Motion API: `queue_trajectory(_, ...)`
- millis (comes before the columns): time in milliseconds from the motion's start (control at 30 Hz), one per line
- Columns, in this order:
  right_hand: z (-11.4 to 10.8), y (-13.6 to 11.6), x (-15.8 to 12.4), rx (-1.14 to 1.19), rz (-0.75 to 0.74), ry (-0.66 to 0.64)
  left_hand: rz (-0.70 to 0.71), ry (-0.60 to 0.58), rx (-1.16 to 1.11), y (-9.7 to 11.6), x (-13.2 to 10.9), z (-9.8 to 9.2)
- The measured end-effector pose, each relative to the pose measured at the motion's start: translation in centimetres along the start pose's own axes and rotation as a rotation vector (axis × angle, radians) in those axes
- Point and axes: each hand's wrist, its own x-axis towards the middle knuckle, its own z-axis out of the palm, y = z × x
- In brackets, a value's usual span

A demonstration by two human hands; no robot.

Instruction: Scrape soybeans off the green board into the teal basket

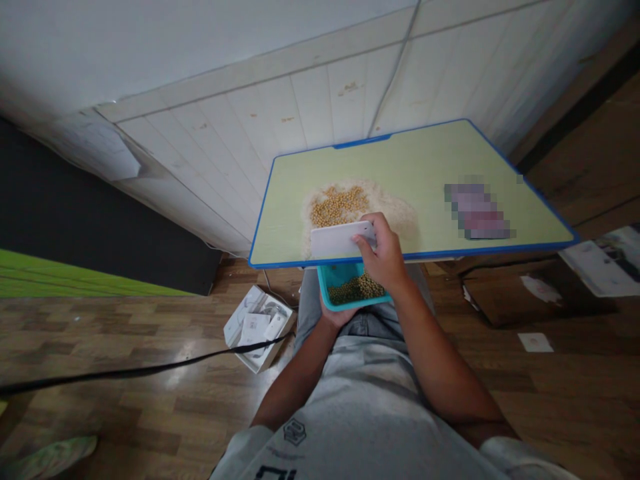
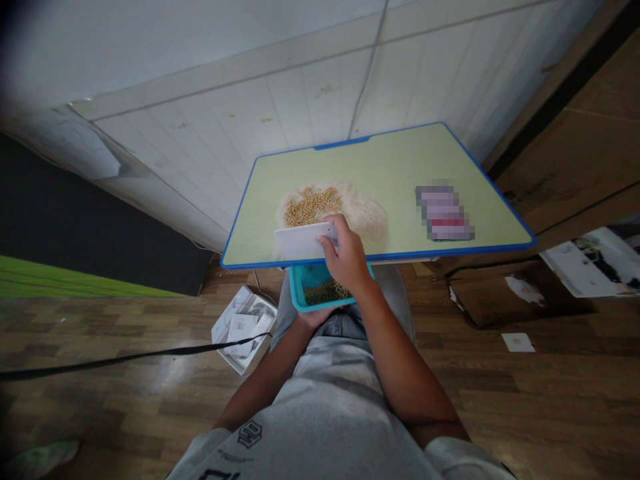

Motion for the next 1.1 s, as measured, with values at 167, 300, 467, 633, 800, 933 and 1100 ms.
queue_trajectory(167,-1.5,0.6,0.1,-0.014,0.019,0.067,-0.022,-0.004,0.003,-0.3,1.0,-1.2)
queue_trajectory(300,-1.9,0.7,0.1,-0.043,0.004,0.071,-0.03,0.002,0.012,-0.3,0.9,-0.9)
queue_trajectory(467,-0.6,0.1,-0.4,-0.035,-0.005,0.02,0.015,0.023,0.039,-0.1,-0.3,0.9)
queue_trajectory(633,0.0,-0.1,-0.5,-0.024,0.006,0.032,0.025,0.025,0.039,-0.1,-0.5,1.5)
queue_trajectory(800,-1.7,0.6,0.1,0.016,0.01,0.069,-0.021,0.023,0.038,-0.2,0.1,0.4)
queue_trajectory(933,-2.4,1.0,0.4,0.003,-0.012,0.019,-0.037,0.026,0.032,-0.2,0.2,0.0)
queue_trajectory(1100,-0.8,0.9,0.2,0.01,-0.036,0.001,0.005,0.025,0.028,-0.1,-0.4,1.3)
